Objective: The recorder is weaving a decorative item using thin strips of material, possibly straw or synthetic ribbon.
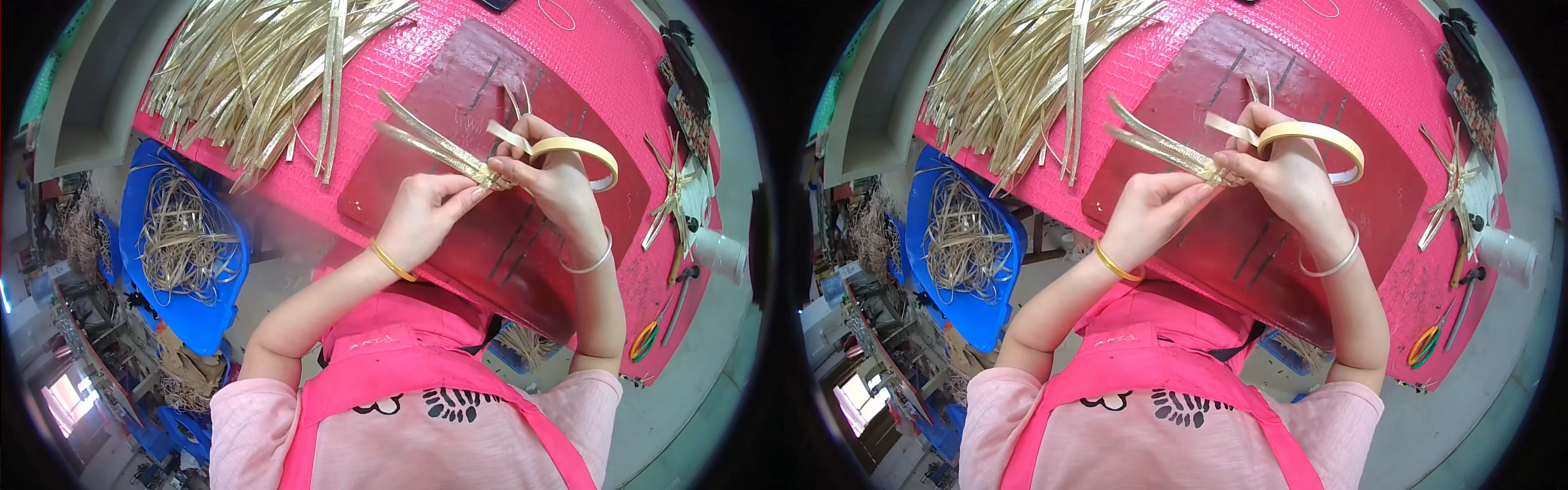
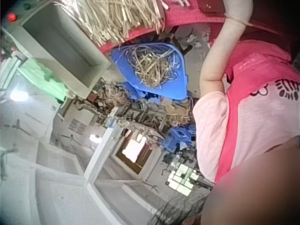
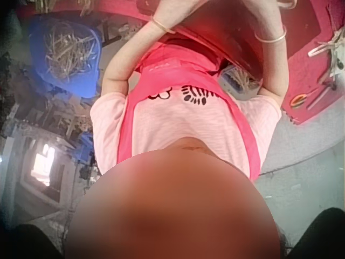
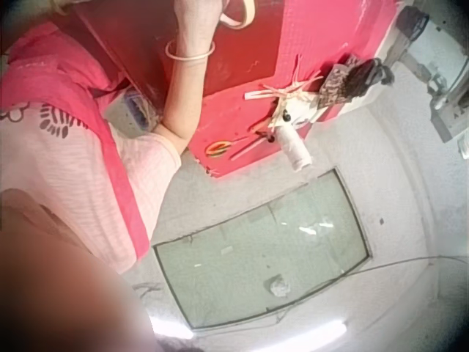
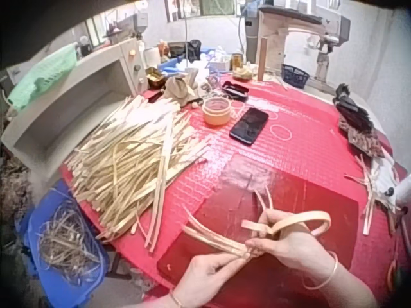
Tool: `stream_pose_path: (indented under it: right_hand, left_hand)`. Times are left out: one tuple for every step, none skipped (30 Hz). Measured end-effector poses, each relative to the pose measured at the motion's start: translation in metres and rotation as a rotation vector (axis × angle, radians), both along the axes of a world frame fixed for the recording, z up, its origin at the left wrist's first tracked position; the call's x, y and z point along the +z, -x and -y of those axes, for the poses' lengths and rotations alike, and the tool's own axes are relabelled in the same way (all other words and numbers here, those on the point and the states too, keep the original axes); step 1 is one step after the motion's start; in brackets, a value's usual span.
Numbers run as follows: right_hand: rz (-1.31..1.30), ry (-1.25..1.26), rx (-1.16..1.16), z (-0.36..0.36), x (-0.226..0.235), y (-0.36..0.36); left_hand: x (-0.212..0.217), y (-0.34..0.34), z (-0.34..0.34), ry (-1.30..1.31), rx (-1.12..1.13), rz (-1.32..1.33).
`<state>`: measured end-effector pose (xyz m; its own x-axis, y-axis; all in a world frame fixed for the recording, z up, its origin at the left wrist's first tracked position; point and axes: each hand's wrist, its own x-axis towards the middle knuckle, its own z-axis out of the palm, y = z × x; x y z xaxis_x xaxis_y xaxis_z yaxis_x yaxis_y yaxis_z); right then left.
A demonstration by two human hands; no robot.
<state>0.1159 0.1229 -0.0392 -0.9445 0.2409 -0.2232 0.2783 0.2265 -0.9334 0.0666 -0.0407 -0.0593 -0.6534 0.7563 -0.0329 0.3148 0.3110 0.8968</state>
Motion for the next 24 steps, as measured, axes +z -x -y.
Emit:
stream_pose_path:
  right_hand:
    - [-0.043,0.043,-0.039,0.004,0.0,-0.001]
    - [-0.085,0.086,-0.08,0.007,0.0,-0.002]
    - [-0.11,-0.082,-0.075,0.009,0.001,-0.002]
    - [-0.108,-0.08,-0.079,0.011,0.005,-0.004]
    - [-0.203,-0.171,-0.146,0.016,0.011,-0.01]
    - [-0.3,-0.26,-0.202,0.021,0.017,-0.016]
    - [-0.213,-0.099,-0.158,0.022,0.027,-0.029]
    - [-0.209,0.157,-0.157,0.03,0.027,-0.038]
    - [-0.094,0.188,-0.139,0.032,0.023,-0.044]
    - [0.021,0.218,-0.119,0.034,0.017,-0.048]
    - [0.046,0.21,-0.121,0.035,0.01,-0.047]
    - [0.045,0.212,-0.124,0.034,0.004,-0.047]
    - [0.061,0.251,-0.132,0.033,-0.001,-0.046]
    - [0.076,0.289,-0.139,0.032,-0.004,-0.046]
    - [0.086,0.283,-0.145,0.033,-0.004,-0.045]
    - [0.084,0.285,-0.145,0.034,-0.005,-0.045]
    - [0.082,0.287,-0.142,0.035,-0.006,-0.044]
    - [0.079,0.288,-0.137,0.036,-0.006,-0.043]
    - [0.078,0.29,-0.136,0.037,-0.006,-0.042]
    - [0.047,0.276,-0.15,0.038,-0.006,-0.041]
    - [0.018,0.261,-0.164,0.04,-0.006,-0.04]
    - [0.018,0.262,-0.165,0.041,-0.004,-0.04]
    - [0.02,0.259,-0.166,0.042,-0.003,-0.039]
    - [0.023,0.255,-0.169,0.043,-0.002,-0.039]
  left_hand:
    - [0.001,0.0,0.0,-0.114,0.035,0.59]
    - [0.002,0.001,0.001,-0.227,0.071,1.181]
    - [0.004,0.005,0.003,-0.196,0.042,1.169]
    - [0.003,0.006,0.005,-0.191,0.041,1.171]
    - [0.001,0.006,0.006,-0.207,0.065,1.174]
    - [-0.001,0.006,0.009,-0.229,0.1,1.175]
    - [0.0,0.006,0.009,-0.229,0.104,1.177]
    - [0.003,0.005,0.009,-0.249,0.11,1.17]
    - [0.005,0.005,0.008,-0.266,0.11,1.164]
    - [0.007,0.004,0.008,-0.263,0.109,1.165]
    - [0.009,0.002,0.007,-0.27,0.106,1.154]
    - [0.011,0.002,0.007,-0.277,0.101,1.142]
    - [0.012,0.001,0.008,-0.273,0.1,1.142]
    - [0.013,0.0,0.008,-0.278,0.095,1.115]
    - [0.014,0.0,0.009,-0.285,0.094,1.086]
    - [0.015,-0.001,0.009,-0.283,0.094,1.084]
    - [0.016,-0.001,0.01,-0.29,0.089,1.06]
    - [0.016,-0.002,0.011,-0.297,0.085,1.036]
    - [0.016,-0.003,0.011,-0.296,0.086,1.034]
    - [0.017,-0.004,0.011,-0.306,0.081,1.008]
    - [0.017,-0.004,0.012,-0.316,0.075,0.984]
    - [0.018,-0.005,0.012,-0.315,0.075,0.984]
    - [0.018,-0.005,0.012,-0.312,0.074,0.981]
    - [0.018,-0.005,0.012,-0.31,0.072,0.978]
